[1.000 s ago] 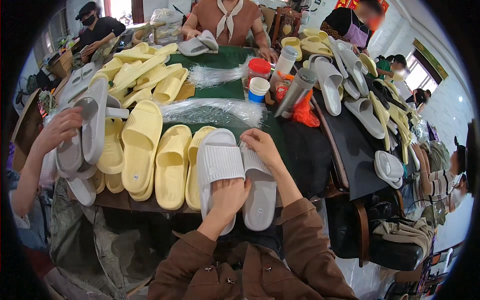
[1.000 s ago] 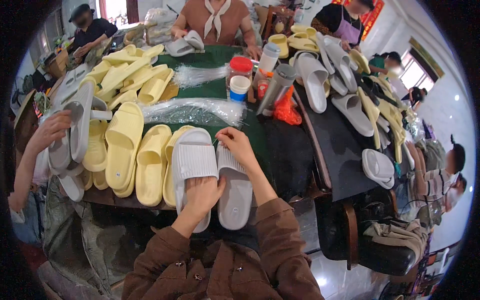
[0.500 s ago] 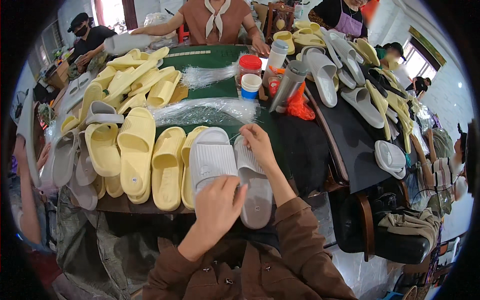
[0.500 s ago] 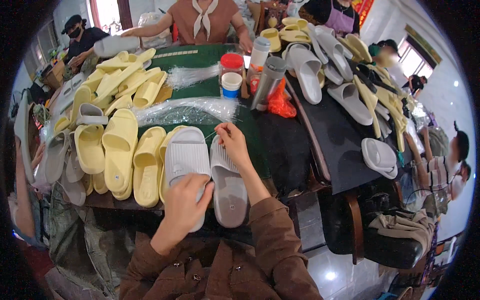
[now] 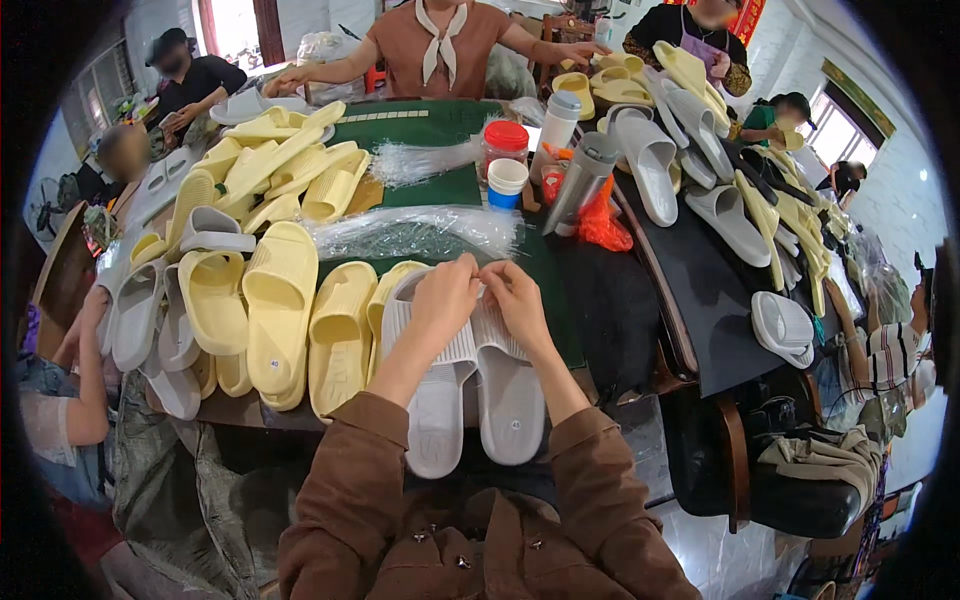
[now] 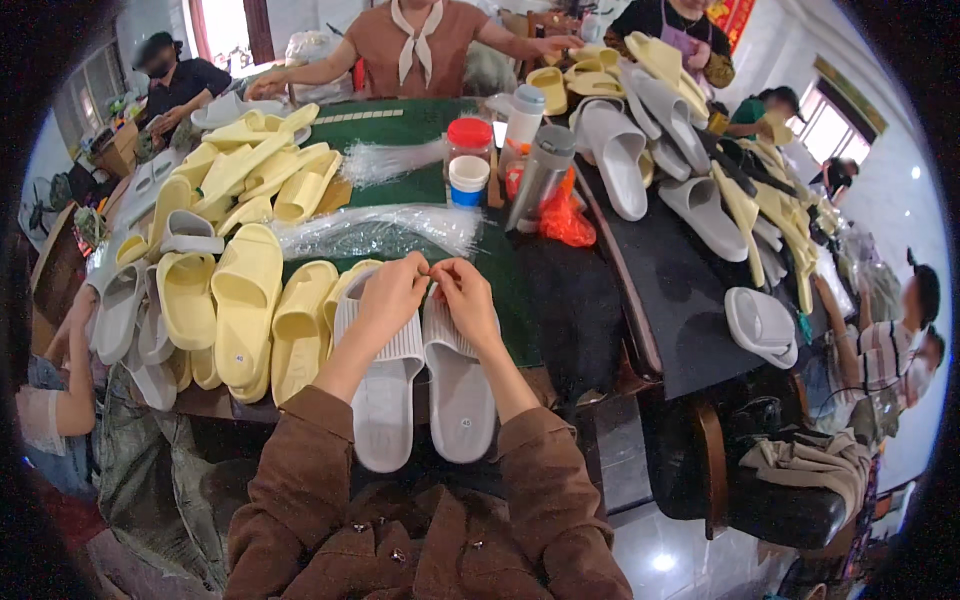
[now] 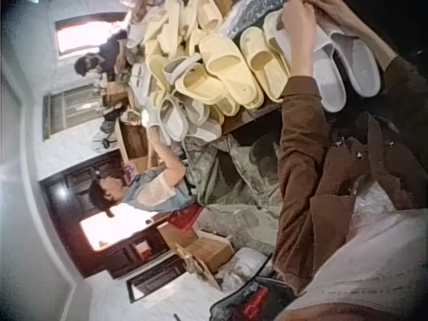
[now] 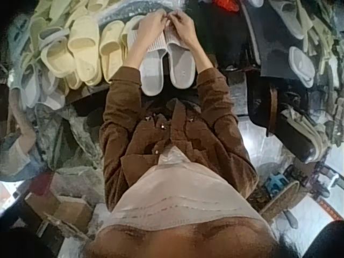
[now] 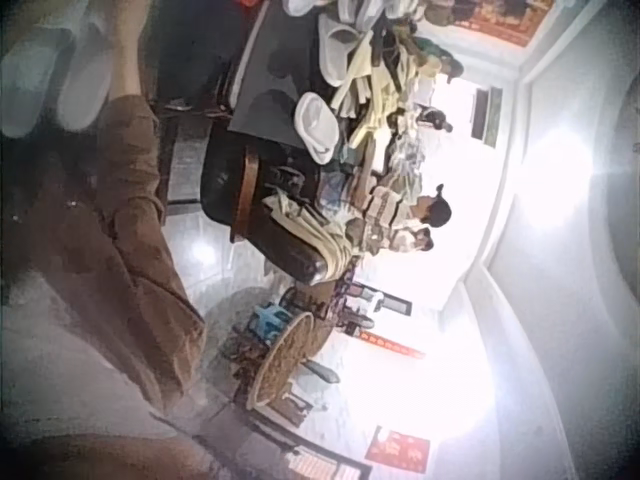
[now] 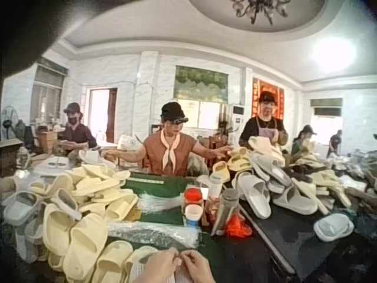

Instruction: The person assembles plastic slippers by hand at a workbench. They pick up pairs of yellow, white, and black slippers, insert small fasteners into the straps, and place the finished pairs on the table. The process involves repetitive handling of individual units and fasteners.

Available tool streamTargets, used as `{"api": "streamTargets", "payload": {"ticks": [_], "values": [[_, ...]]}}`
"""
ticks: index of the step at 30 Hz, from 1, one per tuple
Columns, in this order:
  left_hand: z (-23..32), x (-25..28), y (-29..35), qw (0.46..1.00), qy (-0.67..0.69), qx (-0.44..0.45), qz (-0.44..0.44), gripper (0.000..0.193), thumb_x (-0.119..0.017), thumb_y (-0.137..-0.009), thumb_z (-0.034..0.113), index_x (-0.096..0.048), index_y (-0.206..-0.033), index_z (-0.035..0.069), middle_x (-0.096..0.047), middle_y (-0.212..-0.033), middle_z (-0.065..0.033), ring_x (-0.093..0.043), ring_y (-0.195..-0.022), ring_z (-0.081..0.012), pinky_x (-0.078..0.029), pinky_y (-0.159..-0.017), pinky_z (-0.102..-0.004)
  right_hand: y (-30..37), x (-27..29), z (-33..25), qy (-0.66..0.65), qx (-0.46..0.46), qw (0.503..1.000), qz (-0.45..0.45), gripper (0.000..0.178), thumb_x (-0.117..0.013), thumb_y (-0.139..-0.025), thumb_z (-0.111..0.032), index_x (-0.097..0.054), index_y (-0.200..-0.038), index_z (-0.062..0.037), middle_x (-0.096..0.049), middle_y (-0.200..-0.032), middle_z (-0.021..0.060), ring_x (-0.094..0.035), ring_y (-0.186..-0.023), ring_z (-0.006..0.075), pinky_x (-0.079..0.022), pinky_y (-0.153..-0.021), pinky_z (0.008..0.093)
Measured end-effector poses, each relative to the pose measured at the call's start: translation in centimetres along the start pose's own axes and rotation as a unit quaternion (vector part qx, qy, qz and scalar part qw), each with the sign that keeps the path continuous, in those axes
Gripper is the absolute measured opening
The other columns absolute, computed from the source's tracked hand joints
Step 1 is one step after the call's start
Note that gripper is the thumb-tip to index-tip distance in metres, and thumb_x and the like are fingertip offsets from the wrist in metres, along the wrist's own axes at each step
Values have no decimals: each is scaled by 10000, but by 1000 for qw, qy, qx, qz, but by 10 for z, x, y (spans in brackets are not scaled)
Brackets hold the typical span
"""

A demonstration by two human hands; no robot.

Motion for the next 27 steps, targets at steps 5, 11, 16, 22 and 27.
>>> {"api": "streamTargets", "payload": {"ticks": [5, 11, 16, 22, 27], "values": [[-3, 0, 4, 1000, -15, -12, 21, 94, -588, -853, 130, -605, -881, 42, -659, -804, -167, -633, -788, -379, -489, -674, -478, 1, -3, -1, -4, -2, 1000, 2, 134, -541, -938, -56, -603, -1026, 23, -631, -840, 41, -631, -751, 110, -513, -685, 243], [-8, -1, 3, 998, 33, -19, 52, 101, -584, -843, 131, -621, -895, 52, -662, -794, -152, -640, -750, -348, -491, -653, -443, -3, -1, 10, -145, 19, 989, 16, 185, -546, -930, -39, -584, -1089, 47, -643, -970, 110, -654, -927, 197, -520, -869, 298], [-14, 4, 5, 995, 94, -1, 42, 127, -595, -842, 157, -632, -887, 44, -665, -766, -138, -645, -717, -319, -487, -631, -410, -3, -1, 12, -89, -16, 996, -2, 157, -535, -936, -30, -592, -1068, 33, -635, -940, 83, -653, -899, 172, -524, -860, 294], [-13, 2, 6, 998, 65, -8, 26, 144, -599, -846, 176, -639, -855, 38, -665, -752, -136, -645, -699, -318, -485, -616, -408, -2, -1, 8, -94, -10, 995, 6, 132, -519, -938, -15, -586, -1041, 32, -623, -939, 65, -649, -857, 145, -533, -782, 276], [-10, 1, 8, 998, 41, -13, 49, 131, -591, -845, 175, -634, -831, 51, -661, -761, -133, -641, -718, -339, -492, -621, -424, -3, -2, 8, -87, 26, 996, 13, 145, -529, -926, -2, -582, -1054, 38, -618, -947, 69, -654, -857, 150, -535, -764, 272]]}}
Point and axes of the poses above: each hand's wrist, its own y-axis away from the middle knuckle, its own x-axis out of the back of the hand, z = x × y, the point moved 4 cm from there along -y, towards the middle knuckle
